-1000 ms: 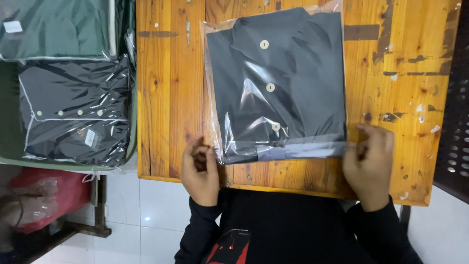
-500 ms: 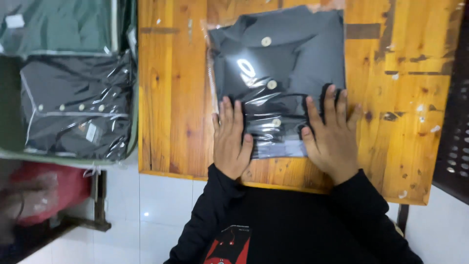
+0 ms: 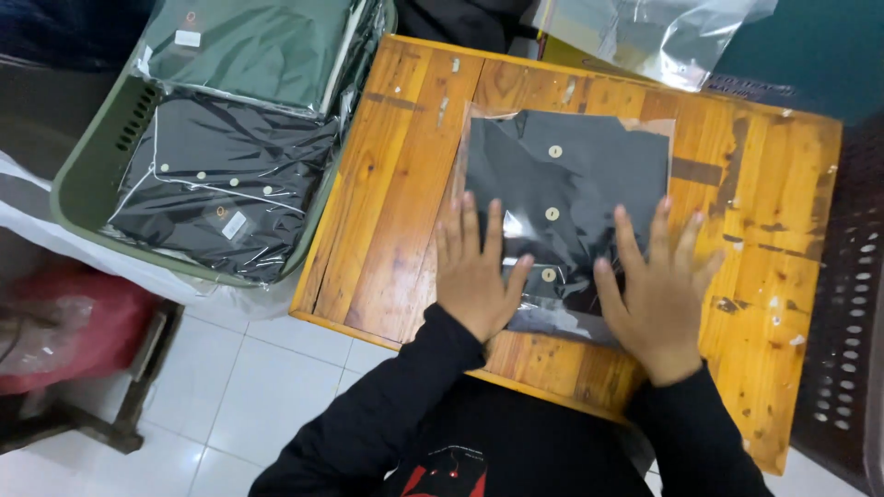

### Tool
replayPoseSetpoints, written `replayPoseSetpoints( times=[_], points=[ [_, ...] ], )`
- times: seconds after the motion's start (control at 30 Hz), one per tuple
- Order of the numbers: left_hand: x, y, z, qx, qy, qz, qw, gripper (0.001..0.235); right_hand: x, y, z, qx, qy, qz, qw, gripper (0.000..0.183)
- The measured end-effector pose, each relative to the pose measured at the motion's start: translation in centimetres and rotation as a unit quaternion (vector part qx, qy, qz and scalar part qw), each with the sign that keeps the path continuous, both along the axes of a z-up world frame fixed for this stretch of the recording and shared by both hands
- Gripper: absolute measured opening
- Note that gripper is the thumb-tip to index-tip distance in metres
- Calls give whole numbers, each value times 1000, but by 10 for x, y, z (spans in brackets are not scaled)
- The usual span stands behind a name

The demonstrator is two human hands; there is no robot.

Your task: Folding a black shirt and placing it into a clear plastic packaging bag.

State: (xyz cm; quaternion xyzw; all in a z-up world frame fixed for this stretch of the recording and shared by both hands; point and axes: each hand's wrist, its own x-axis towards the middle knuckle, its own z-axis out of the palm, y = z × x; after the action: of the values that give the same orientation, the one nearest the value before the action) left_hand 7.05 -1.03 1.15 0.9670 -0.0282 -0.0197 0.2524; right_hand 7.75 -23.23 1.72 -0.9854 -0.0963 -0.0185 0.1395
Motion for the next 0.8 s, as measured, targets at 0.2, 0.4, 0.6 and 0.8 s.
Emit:
replayPoseSetpoints(
  times=[0.2, 0.4, 0.6, 0.8],
  points=[
    [94, -44, -21, 76, -123, 31, 989, 63, 91, 29, -15, 18, -117, 1, 993, 58],
    [139, -41, -67, 153, -160, 64, 973, 59, 129, 36, -47, 36, -84, -25, 996, 57],
    [137, -35, -70, 83, -129, 50, 987, 61, 132, 35, -51, 45, -88, -9, 995, 58],
    [140, -34, -72, 64, -104, 50, 991, 65, 138, 40, -53, 73, -34, -26, 996, 58]
  ],
)
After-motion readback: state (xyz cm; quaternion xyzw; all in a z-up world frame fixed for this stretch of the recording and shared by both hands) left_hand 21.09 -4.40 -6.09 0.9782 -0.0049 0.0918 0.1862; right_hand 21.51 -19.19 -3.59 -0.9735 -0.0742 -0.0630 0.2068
